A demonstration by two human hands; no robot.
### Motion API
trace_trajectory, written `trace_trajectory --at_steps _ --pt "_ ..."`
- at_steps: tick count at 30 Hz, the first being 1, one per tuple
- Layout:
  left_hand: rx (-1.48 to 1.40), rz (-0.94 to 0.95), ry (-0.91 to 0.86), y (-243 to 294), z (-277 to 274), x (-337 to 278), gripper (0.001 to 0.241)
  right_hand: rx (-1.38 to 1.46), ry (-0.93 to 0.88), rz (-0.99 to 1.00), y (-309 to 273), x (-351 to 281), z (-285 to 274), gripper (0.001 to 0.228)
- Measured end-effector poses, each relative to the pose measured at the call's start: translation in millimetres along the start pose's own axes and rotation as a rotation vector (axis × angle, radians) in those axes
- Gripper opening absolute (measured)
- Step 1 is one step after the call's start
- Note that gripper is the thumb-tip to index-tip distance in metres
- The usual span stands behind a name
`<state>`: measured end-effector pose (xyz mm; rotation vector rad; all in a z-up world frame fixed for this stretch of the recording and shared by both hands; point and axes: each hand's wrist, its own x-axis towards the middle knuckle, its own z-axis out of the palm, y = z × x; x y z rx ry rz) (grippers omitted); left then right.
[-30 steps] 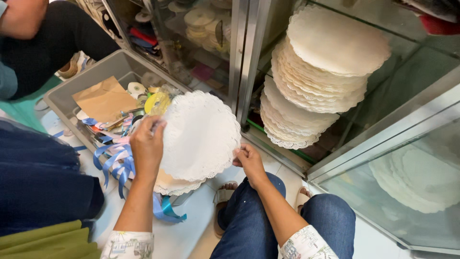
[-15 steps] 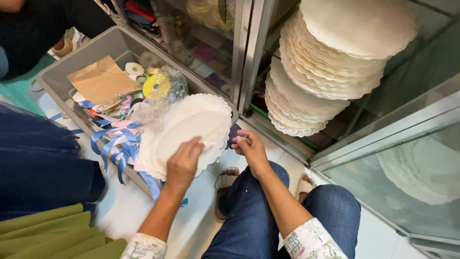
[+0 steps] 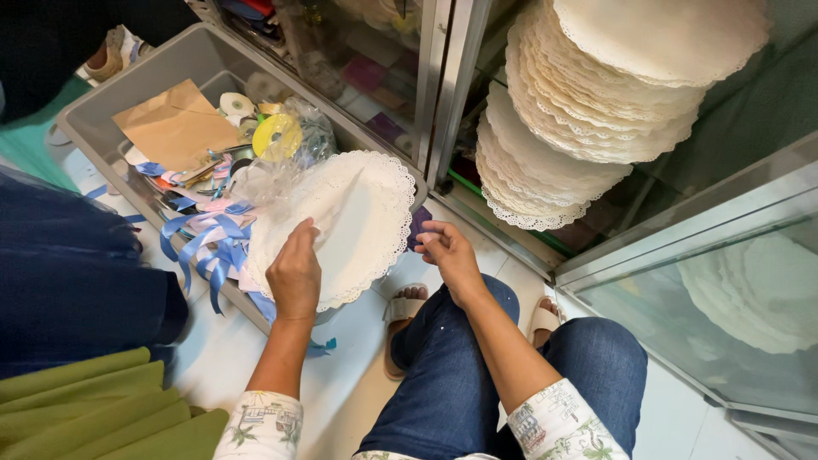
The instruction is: The person sits on the floor and repeatedly picks up white paper doilies from a plastic bin, then places them onto a stack inside a glass cabinet. The person handles the doilies one at a time, aligning them before adding them to the stack.
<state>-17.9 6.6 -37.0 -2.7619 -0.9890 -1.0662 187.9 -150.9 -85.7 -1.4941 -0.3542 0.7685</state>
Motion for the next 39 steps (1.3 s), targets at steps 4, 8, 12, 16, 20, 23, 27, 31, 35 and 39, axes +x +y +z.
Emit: trace_trajectory --at_steps 4,8,12,16,20,23,27,31,35,39 --pt "-0.039 0.064 -0.115 15.9 7.2 -17.9 0.011 -0.004 -0.008 -0.004 -0.5 0.8 1.2 0.032" --pt "-0.003 0.186 -0.241 24.9 14.9 -46.2 0.010 -0.007 0.000 -0.008 0.5 -0.2 0.6 0.031" --pt "-0.095 0.174 -0.292 21.0 45.4 -75.6 0.015 -0.016 -0.010 0.002 -2.7 -2.7 1.6 0.029" --pt "-0.161 0.121 -0.264 26.1 47.0 -74.2 0.025 -0.028 -0.022 0.004 -0.6 -3.0 2.3 0.027" --pt "-0.224 0.068 -0.291 27.2 50.7 -68.8 0.032 -0.022 -0.021 0.001 -0.4 -2.9 2.3 0.026" --pt "-0.206 0.075 -0.366 29.6 54.4 -71.3 0.032 -0.022 -0.028 -0.005 3.8 -1.8 1.7 0.025" --pt "-0.192 0.062 -0.444 32.0 54.3 -71.4 0.032 -0.034 -0.043 -0.009 3.8 -3.8 2.0 0.023" --pt "-0.199 0.050 -0.410 26.1 66.4 -75.9 0.030 -0.030 -0.045 -0.012 5.7 -3.0 1.9 0.023" --pt "-0.229 0.004 -0.399 16.9 79.9 -82.0 0.029 -0.033 -0.053 -0.013 5.9 -4.5 2.6 0.023" --pt "-0.194 0.027 -0.443 24.6 68.2 -74.7 0.028 -0.040 -0.060 -0.009 2.2 -7.9 3.4 0.023"
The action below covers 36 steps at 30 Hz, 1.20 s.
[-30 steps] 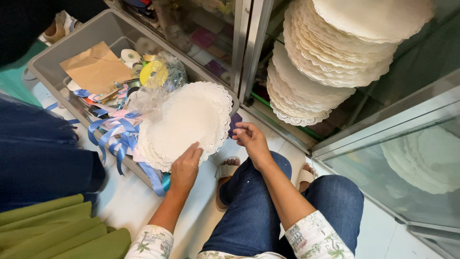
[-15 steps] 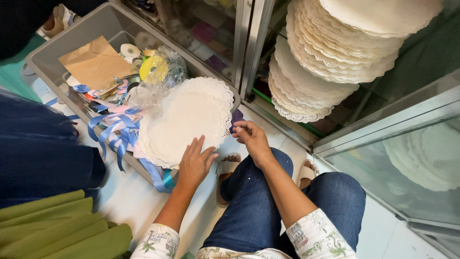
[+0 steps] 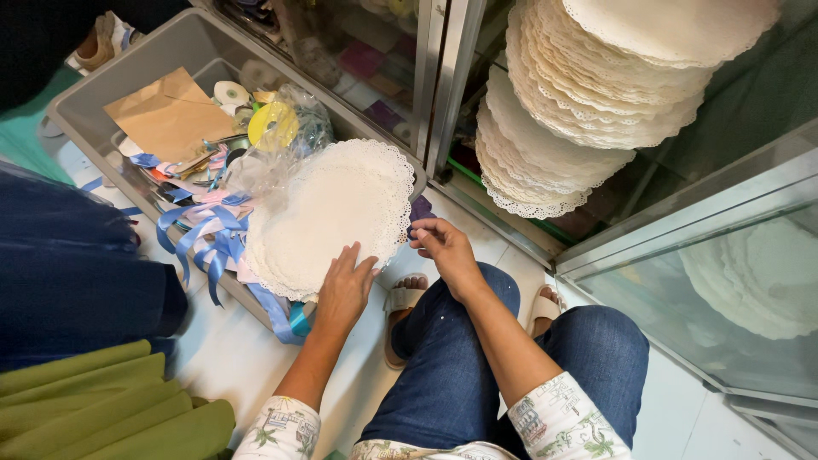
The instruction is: The person sits on the floor and repeatedly picks up white paper doilies from a plastic bin, then places them onto a stack inside a glass cabinet. The person handles the doilies one at a time, aligning them before adding them to the stack.
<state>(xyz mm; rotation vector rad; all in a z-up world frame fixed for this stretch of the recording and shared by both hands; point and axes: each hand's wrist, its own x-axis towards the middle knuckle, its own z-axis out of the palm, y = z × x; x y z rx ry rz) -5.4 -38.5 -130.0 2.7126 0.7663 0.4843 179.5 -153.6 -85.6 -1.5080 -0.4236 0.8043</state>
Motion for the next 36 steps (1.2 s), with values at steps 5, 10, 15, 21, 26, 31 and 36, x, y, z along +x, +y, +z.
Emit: trace_trajectory --at_steps 5,10,15,21,26,31,36 --pt "0.053 0.025 0.026 0.0 5.9 1.5 0.032 0.011 -0.007 -0.001 -0.7 -1.5 0.7 0.022" --pt "0.030 -0.006 0.025 -10.9 18.2 2.4 0.038 0.019 -0.013 0.006 -6.6 -5.8 1.5 0.024" --pt "-0.023 0.001 0.089 -3.7 -20.4 10.5 0.035 0.034 -0.014 0.002 -2.5 -3.6 1.7 0.025" --pt "0.085 0.117 0.194 5.6 -85.0 49.1 0.051 0.028 -0.007 0.008 1.8 -0.1 1.5 0.027" --pt "0.124 0.401 0.457 35.4 -145.4 74.7 0.041 0.075 0.047 -0.012 -1.2 -0.8 2.2 0.038" --pt "0.002 0.546 0.581 90.0 -209.9 91.7 0.039 0.156 0.089 -0.078 -48.4 -17.9 -7.9 0.076" --pt "-0.356 0.570 0.655 126.4 -242.0 115.7 0.029 0.278 0.195 -0.132 -59.4 6.7 -60.7 0.074"
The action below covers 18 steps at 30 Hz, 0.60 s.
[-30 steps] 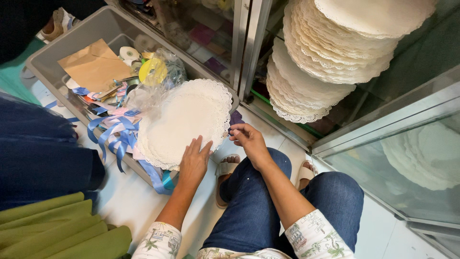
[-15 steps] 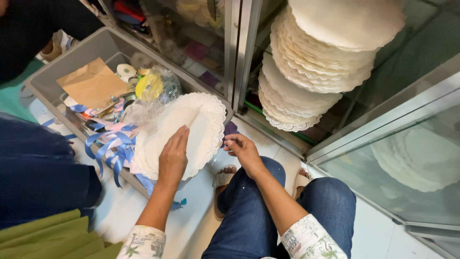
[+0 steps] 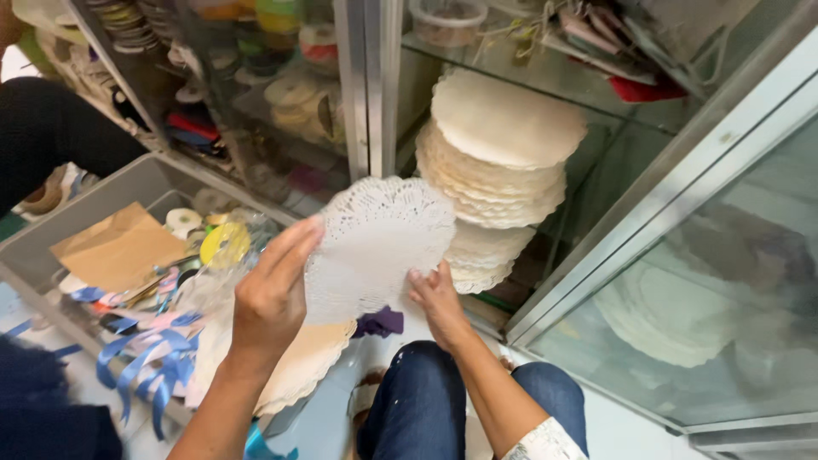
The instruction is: The person sits on the floor and repeatedly picks up white paper doilies from a plastic bin, then places them onto a stack inside a glass cabinet. The person handles the doilies one at a time, aligning them before adding them to the stack.
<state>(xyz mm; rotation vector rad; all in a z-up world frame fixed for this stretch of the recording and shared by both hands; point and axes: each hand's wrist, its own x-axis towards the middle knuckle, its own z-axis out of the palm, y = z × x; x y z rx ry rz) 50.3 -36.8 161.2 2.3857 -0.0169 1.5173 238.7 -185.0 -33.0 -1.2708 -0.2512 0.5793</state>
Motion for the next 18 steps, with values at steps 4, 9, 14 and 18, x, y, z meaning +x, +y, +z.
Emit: trace_trajectory --at_steps 4,9,14,18 --pt "-0.174 -0.141 0.012 -24.0 39.8 13.8 0.036 0.063 0.046 -0.095 -99.0 -16.9 -9.2 0.083" --pt "-0.416 -0.445 -0.040 -52.3 111.2 25.8 0.043 -0.166 0.150 -0.257 -157.0 -2.4 -46.6 0.093" --pt "-0.434 -0.453 -0.061 -70.0 192.2 51.4 0.043 -0.232 0.182 -0.445 -178.0 54.0 -103.7 0.067" --pt "-0.596 -0.617 -0.159 -50.6 211.9 94.6 0.048 -0.286 0.230 -0.473 -198.4 96.0 -138.9 0.040"
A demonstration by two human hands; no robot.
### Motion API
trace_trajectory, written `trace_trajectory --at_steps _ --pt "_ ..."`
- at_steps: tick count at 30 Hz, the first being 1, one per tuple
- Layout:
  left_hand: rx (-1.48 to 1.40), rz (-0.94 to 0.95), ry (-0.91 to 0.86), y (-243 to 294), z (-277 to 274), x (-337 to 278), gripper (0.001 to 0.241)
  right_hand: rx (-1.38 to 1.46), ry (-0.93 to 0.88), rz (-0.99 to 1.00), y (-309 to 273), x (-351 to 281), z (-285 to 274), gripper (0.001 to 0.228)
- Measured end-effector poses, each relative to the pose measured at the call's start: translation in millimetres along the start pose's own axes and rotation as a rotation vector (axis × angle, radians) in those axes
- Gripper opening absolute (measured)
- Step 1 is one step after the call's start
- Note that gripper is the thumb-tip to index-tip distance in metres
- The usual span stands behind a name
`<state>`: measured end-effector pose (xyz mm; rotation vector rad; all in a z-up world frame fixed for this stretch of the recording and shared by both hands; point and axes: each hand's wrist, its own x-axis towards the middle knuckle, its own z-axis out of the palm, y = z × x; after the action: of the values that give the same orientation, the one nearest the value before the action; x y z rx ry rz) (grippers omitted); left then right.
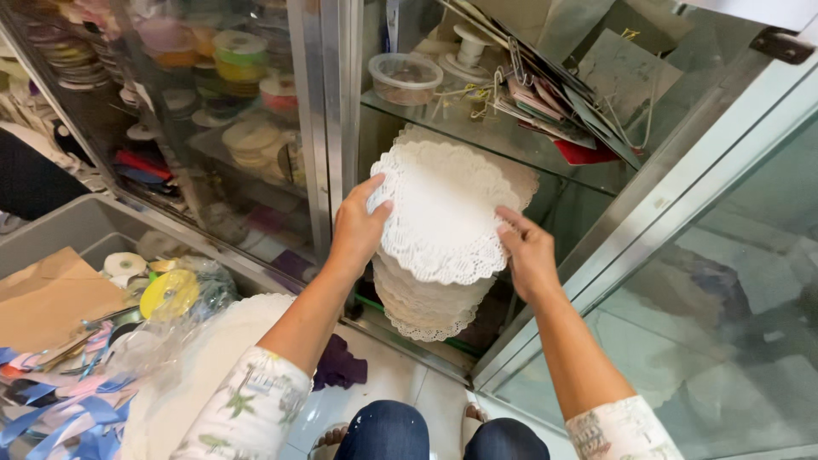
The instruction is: The person sits on the floor and repeatedly picks up white paper doilies from a plastic bin, then places them onto a stack inside a glass cabinet. The person handles the doilies one at a time, aligning them before adding them to the stack.
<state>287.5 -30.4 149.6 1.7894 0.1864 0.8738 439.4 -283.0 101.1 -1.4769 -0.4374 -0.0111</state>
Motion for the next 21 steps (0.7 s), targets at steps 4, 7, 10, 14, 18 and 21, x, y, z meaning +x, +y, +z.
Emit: trace_trajectory --at_steps 4,7,10,14,18,21 --pt "-0.127 -0.072 0.007 -25.4 30.6 30.0 0.051 0.023 0.075 0.007 17.7 45.7 -7.5 0.041" --pt "-0.158 -0.142 -0.011 -38.3 41.9 38.0 0.054 -0.032 0.116 -0.035 -1.1 58.9 -3.9 0.041" --pt "-0.105 -0.147 -0.032 -50.9 43.0 48.6 0.056 -0.144 0.127 -0.044 -16.9 62.0 -3.9 0.040" --pt "-0.110 -0.154 -0.031 -50.1 47.3 57.6 0.044 -0.278 0.144 -0.043 -42.4 46.5 1.9 0.031" --pt "-0.166 -0.121 -0.009 -34.1 57.1 74.2 0.042 -0.040 0.242 -0.095 -53.1 51.8 15.3 0.028" --pt "-0.229 -0.111 -0.014 -41.4 65.5 92.7 0.047 0.034 0.217 -0.177 -17.2 87.0 -4.3 0.032"
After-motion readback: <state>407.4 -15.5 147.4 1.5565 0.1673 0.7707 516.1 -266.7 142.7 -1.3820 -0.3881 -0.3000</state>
